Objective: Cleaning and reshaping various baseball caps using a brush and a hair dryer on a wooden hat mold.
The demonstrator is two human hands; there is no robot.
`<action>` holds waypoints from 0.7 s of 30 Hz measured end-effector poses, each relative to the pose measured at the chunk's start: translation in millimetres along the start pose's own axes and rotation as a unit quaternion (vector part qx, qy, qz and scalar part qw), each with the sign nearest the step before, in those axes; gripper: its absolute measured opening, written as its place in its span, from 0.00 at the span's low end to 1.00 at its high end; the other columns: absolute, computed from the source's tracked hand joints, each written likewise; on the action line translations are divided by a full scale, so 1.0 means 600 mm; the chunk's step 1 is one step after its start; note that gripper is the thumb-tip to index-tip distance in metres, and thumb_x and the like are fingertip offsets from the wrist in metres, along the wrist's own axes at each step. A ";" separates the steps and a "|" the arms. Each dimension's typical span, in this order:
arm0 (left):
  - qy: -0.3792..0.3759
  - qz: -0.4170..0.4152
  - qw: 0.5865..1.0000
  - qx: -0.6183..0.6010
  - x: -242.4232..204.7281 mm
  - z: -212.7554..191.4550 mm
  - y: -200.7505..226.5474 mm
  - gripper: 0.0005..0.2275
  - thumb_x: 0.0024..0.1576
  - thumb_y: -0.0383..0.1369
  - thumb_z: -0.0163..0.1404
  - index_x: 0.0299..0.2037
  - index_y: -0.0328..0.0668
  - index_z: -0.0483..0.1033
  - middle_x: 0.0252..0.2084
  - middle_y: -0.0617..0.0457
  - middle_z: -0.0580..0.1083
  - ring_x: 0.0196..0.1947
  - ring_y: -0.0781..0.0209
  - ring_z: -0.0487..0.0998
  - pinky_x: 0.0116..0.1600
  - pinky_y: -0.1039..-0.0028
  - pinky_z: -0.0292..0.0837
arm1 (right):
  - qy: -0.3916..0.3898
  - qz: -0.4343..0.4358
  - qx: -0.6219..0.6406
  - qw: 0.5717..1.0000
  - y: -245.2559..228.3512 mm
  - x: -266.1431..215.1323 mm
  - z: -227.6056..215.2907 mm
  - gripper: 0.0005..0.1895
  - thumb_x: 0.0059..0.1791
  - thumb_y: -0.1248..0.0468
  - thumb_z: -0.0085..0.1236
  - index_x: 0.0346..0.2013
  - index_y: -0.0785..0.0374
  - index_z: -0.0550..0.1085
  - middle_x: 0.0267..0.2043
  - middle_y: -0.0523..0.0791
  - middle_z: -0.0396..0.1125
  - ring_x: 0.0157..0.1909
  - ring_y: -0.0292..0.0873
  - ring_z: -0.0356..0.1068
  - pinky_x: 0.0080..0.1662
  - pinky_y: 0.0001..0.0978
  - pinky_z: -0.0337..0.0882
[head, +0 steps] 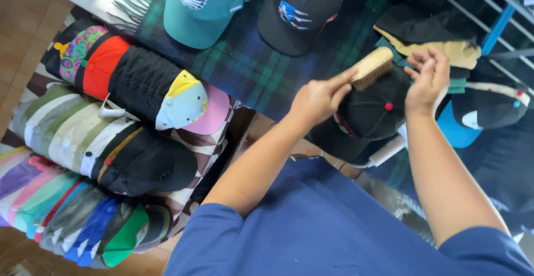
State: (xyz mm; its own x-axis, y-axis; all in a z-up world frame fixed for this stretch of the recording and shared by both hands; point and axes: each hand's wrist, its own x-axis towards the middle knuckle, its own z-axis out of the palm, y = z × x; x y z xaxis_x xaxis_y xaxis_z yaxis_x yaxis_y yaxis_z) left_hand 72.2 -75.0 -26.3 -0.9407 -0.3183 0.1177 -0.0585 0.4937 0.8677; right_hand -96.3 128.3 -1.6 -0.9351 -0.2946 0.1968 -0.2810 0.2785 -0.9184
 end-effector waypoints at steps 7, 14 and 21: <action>-0.123 -0.230 0.959 -0.112 0.040 0.009 -0.056 0.20 0.62 0.42 0.43 0.65 0.62 0.72 0.57 0.51 0.79 0.54 0.51 0.80 0.56 0.68 0.73 | -0.071 -0.127 -0.187 0.971 -0.064 -0.015 0.034 0.21 0.65 0.60 0.31 0.60 0.74 0.68 0.53 0.55 0.71 0.51 0.51 0.72 0.51 0.37 0.72; 0.009 -0.075 0.980 -0.182 -0.019 0.000 0.050 0.17 0.61 0.42 0.49 0.61 0.66 0.73 0.48 0.53 0.84 0.37 0.55 0.86 0.43 0.70 0.80 | -0.102 -0.164 -0.267 0.944 -0.047 -0.010 0.023 0.26 0.66 0.55 0.31 0.59 0.75 0.71 0.53 0.58 0.71 0.47 0.53 0.71 0.50 0.40 0.71; 0.090 -0.070 0.987 -0.109 -0.067 0.042 -0.023 0.18 0.63 0.38 0.50 0.63 0.72 0.70 0.33 0.53 0.81 0.25 0.51 0.79 0.31 0.66 0.71 | -0.102 -0.077 -0.174 0.976 -0.021 -0.013 0.008 0.26 0.64 0.54 0.28 0.64 0.70 0.65 0.52 0.55 0.71 0.49 0.50 0.70 0.51 0.36 0.69</action>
State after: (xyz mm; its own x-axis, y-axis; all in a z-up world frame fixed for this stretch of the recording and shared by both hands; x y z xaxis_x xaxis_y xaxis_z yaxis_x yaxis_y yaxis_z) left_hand 102.4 -48.6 -55.2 -0.8522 -0.5200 0.0570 -0.0913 0.2552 0.9626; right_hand -84.4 122.5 6.6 -0.8238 -0.5232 0.2183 -0.5041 0.4997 -0.7044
